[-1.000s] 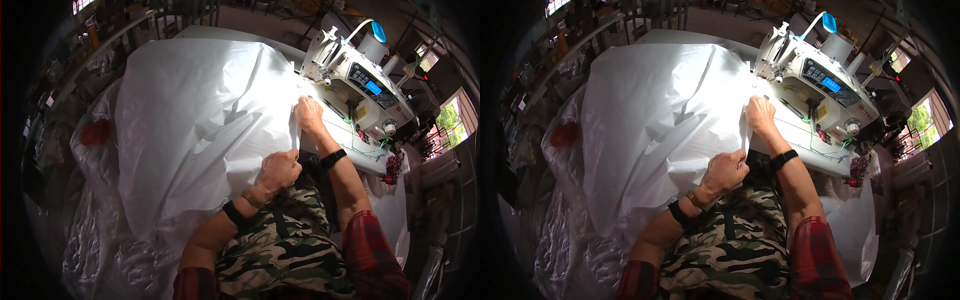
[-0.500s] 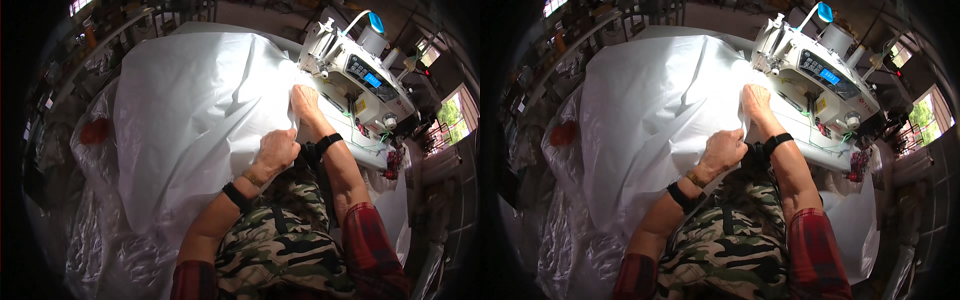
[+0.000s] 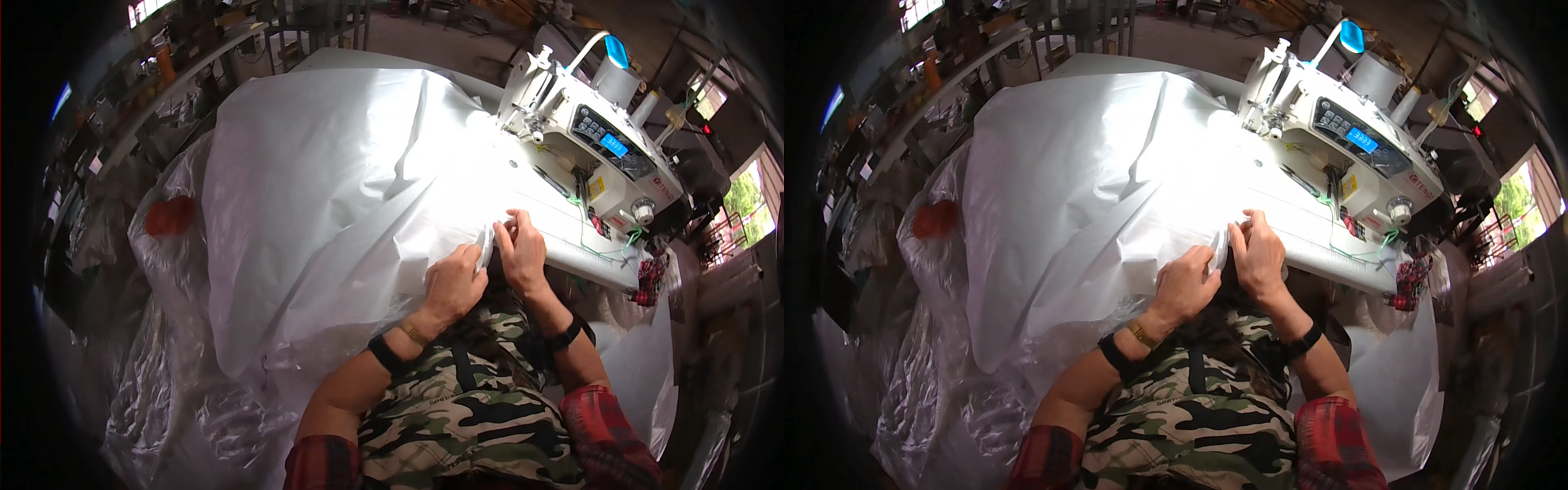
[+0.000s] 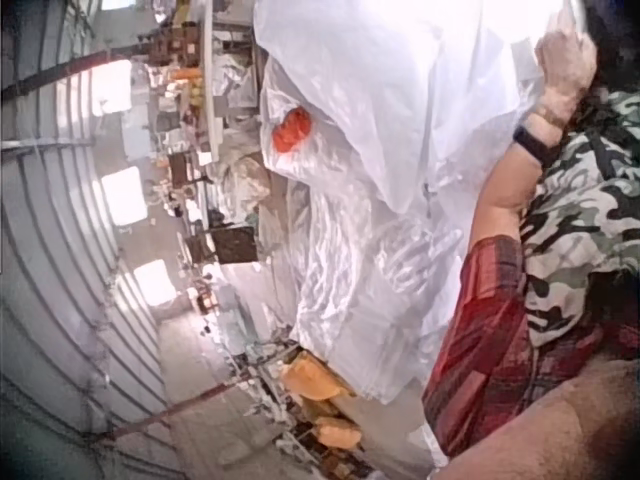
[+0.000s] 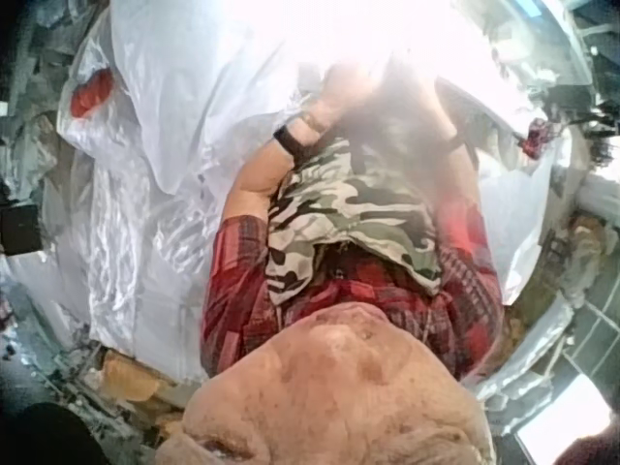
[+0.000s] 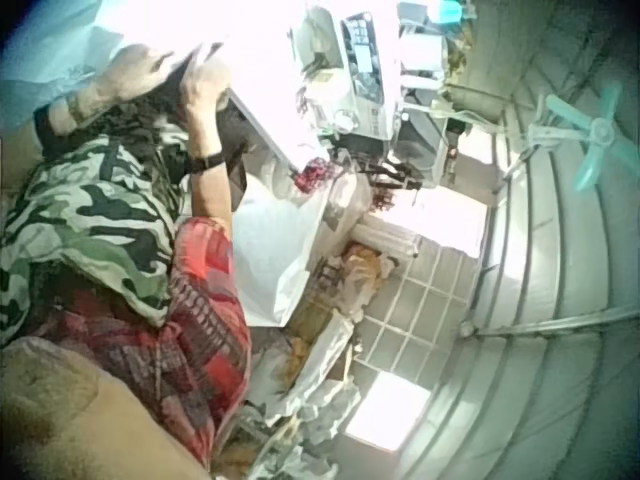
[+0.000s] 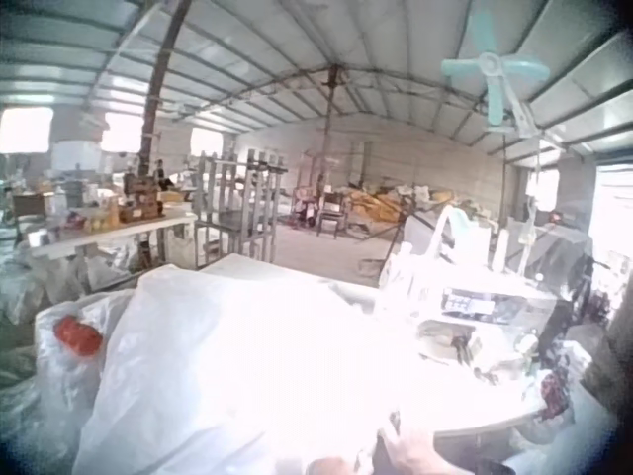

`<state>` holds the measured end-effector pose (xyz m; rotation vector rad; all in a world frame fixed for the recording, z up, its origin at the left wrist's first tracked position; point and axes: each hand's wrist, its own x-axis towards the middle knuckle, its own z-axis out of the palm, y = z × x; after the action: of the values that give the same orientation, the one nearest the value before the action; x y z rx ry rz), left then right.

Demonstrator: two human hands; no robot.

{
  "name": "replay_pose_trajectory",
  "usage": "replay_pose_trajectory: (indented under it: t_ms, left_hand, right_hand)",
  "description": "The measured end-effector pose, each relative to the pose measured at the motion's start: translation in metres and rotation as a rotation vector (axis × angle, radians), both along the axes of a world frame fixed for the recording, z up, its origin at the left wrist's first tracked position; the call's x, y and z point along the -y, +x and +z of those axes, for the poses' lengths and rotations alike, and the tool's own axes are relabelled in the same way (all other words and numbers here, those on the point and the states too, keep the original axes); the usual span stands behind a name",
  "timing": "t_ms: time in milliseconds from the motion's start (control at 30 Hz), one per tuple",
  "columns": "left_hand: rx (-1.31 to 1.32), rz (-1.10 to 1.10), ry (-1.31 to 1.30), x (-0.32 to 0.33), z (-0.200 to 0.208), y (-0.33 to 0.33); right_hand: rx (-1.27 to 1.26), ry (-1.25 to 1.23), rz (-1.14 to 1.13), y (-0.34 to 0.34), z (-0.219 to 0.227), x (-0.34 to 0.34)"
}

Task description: Sewing the edges of large white plastic sheets using an industrial sewing machine.

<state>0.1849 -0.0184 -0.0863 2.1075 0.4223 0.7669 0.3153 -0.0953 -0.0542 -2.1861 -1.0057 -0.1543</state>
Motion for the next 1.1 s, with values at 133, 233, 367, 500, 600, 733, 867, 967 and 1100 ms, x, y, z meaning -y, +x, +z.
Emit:
replay_pose_trajectory:
  t_ms: [133,233,367,500,600,733,867,967,1100]
  left_hand:
    - [0.072,-0.023,-0.012,0.004,-0.008,-0.03]
    - [0.186,0.012,0.144,-0.002,-0.002,-0.053]
    - [0.132,0.101,0.282,-0.033,0.012,-0.068]
    - [0.122,0.172,0.291,-0.087,0.0,-0.063]
    - [0.148,0.078,0.103,-0.115,-0.007,-0.064]
    - [0.085,0.046,0.115,-0.118,0.004,-0.065]
    - [0.073,0.0,-0.085,-0.129,-0.003,-0.076]
    - [0.06,-0.09,-0.057,-0.131,0.004,-0.074]
    - [-0.009,-0.108,0.128,-0.112,-0.002,-0.08]
  right_hand:
    - [-0.701,0.347,0.154,-0.02,-0.052,0.03]
    - [-1.093,0.53,0.373,-0.033,-0.074,0.027]
    - [-1.323,0.235,0.529,-0.046,-0.099,0.02]
    - [-1.156,0.154,0.388,-0.057,-0.125,-0.005]
    - [-1.161,0.109,0.234,-0.062,-0.123,-0.001]
    - [-1.173,0.079,0.225,-0.059,-0.104,0.039]
    - [-1.384,0.171,0.495,-0.026,-0.031,0.09]
    - [-1.148,0.004,0.343,-0.007,-0.089,0.117]
    - [-0.937,0.104,0.097,-0.013,-0.088,0.103]
